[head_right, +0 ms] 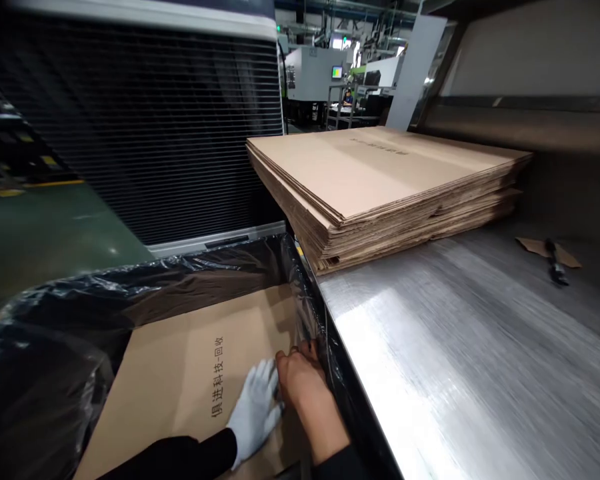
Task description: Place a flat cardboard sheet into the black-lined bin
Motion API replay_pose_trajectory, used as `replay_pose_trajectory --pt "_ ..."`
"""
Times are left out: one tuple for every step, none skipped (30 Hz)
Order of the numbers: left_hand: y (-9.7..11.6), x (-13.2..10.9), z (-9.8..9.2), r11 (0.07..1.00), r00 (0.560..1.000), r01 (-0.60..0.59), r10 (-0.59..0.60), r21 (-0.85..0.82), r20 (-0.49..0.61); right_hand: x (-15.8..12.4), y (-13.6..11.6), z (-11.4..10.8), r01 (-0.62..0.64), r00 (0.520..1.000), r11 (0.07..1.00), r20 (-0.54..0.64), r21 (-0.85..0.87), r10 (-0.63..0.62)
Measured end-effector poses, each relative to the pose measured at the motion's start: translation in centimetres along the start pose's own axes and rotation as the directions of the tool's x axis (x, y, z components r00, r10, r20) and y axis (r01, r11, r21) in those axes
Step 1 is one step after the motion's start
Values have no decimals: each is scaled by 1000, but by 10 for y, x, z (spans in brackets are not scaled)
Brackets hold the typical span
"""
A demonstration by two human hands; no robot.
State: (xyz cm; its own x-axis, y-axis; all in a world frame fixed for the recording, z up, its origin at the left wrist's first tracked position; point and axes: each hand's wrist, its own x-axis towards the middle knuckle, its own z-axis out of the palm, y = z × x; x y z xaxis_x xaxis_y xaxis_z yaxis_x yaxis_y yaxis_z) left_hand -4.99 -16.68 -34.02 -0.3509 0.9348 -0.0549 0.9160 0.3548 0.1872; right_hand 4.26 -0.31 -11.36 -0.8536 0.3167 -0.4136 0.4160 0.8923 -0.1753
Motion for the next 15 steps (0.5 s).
replay_pose_trajectory --pt "-22 -9 -3 996 997 72 -71 49 -12 0 0 0 1 1000 1000 0 5 -1" --pt "-45 -20 -7 985 989 145 -143 97 -24 0 -1 0 1 1000 1000 -2 12 -1" --pt "-68 -33 -12 964 975 223 -220 144 -36 0 -1 0 1 1000 1000 -7 19 -1" --pt "-91 -48 -17 936 955 296 -293 189 -40 0 -1 0 1 1000 1000 -11 26 -1" --pt "-112 -62 -22 904 932 361 -361 231 -41 0 -2 1 2 1000 999 -12 34 -2" --pt "-131 -76 -27 858 897 435 -438 272 -51 0 -2 2 5 1000 999 -11 42 -4" --pt "-148 -88 -32 797 849 518 -524 310 -73 0 -1 3 10 1000 999 -11 50 -9" --pt "-163 -99 -36 722 788 601 -606 342 -106 0 -1 6 15 1000 998 -15 57 -14" --pt "-174 -106 -40 642 723 673 -676 367 -144 0 0 9 19 1000 998 -25 65 -18" --pt "-183 -111 -44 566 660 730 -728 384 -182 0 0 13 24 999 997 -38 75 -21" --pt "-190 -114 -48 504 610 768 -763 395 -214 0 1 17 27 998 996 -56 83 -23" --pt "-194 -114 -51 459 574 793 -784 400 -238 1 2 23 32 997 995 -73 92 -25" --pt "-197 -113 -54 433 552 808 -794 400 -255 1 2 29 39 996 994 -86 98 -30" --pt "-197 -109 -56 423 541 816 -799 395 -263 3 3 35 47 995 994 -94 103 -37" --pt "-197 -103 -58 426 540 819 -799 384 -265 5 4 41 56 994 993 -95 106 -46"
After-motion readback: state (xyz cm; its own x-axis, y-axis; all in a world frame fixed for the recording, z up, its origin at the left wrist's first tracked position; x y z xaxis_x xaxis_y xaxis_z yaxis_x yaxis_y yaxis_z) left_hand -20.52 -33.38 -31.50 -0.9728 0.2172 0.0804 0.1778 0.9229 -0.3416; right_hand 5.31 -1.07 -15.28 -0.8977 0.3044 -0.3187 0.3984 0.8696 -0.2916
